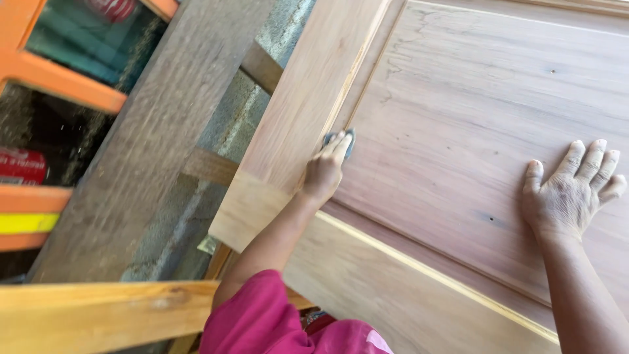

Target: Sanding the surface of a wooden door using a piece of sandpaper.

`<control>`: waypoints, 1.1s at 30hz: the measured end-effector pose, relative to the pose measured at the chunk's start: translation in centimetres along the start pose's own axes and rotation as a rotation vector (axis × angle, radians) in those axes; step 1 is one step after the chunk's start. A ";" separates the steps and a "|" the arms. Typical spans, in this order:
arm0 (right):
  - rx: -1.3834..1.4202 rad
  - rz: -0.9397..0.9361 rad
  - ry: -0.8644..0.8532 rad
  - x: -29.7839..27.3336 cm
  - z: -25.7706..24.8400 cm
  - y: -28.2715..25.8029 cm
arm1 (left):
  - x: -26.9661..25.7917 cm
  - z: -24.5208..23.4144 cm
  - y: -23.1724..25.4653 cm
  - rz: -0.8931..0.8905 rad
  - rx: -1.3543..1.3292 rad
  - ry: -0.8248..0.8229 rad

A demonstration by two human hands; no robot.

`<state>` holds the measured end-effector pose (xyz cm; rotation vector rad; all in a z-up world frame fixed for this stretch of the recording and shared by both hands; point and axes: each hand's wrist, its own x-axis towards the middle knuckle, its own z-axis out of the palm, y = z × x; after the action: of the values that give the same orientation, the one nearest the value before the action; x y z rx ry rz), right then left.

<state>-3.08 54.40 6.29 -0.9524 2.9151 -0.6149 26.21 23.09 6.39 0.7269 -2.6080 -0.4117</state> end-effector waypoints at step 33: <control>0.235 -0.005 0.187 -29.1 -22.9 20.5 | -16.7 2.7 40.5 0.073 -0.907 -0.176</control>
<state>6.01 94.39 16.68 -0.9195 2.9052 -1.0737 20.83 65.84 14.43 0.2763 -2.2037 -1.5353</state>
